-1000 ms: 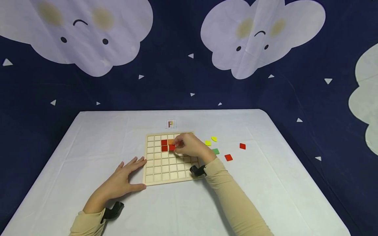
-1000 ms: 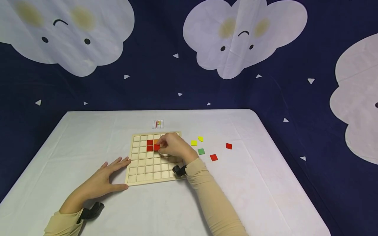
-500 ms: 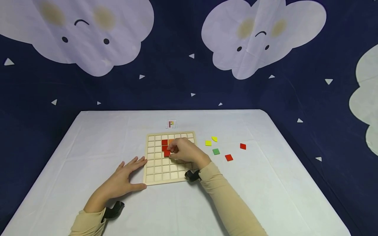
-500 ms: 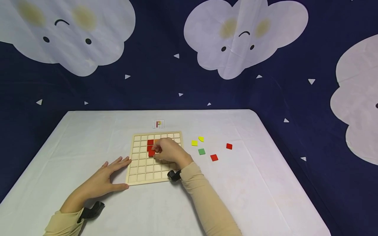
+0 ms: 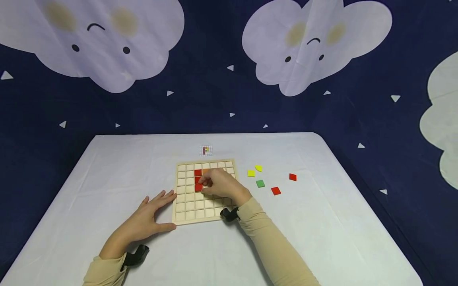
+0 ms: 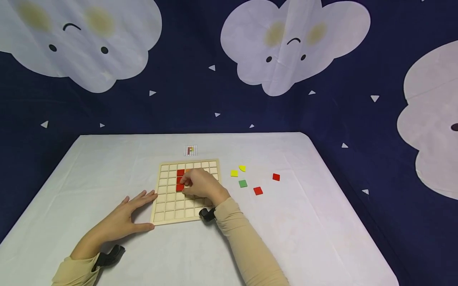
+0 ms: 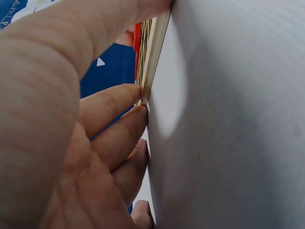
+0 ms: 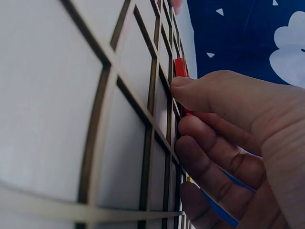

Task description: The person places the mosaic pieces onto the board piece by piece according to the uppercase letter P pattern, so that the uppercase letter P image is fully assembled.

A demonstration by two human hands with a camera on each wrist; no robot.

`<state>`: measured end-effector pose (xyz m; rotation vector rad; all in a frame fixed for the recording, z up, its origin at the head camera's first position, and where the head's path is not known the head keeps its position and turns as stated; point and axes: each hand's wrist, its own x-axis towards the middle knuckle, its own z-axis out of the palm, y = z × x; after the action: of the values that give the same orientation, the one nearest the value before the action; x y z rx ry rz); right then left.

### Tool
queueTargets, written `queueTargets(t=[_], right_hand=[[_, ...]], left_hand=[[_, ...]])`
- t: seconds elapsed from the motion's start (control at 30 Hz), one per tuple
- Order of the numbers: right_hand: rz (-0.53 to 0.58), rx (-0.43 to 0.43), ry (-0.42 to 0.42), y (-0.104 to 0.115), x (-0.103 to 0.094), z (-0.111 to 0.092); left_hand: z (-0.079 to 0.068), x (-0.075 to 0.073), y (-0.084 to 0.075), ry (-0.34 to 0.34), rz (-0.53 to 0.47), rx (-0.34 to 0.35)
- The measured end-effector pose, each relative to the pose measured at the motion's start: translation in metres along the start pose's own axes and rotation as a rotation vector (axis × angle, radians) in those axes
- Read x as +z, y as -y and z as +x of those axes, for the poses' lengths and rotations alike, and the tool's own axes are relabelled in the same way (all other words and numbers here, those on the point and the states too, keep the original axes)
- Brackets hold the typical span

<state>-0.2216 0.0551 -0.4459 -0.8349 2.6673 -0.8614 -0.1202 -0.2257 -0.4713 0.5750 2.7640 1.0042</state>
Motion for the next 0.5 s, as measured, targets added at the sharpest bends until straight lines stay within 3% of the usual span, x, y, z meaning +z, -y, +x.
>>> queueTargets(t=[0.5], right_hand=[[0.002, -0.004, -0.01, 0.0004, 0.0029, 0.002]], left_hand=[[-0.0009, -0.0001, -0.0011, -0.001, 0.003, -0.004]])
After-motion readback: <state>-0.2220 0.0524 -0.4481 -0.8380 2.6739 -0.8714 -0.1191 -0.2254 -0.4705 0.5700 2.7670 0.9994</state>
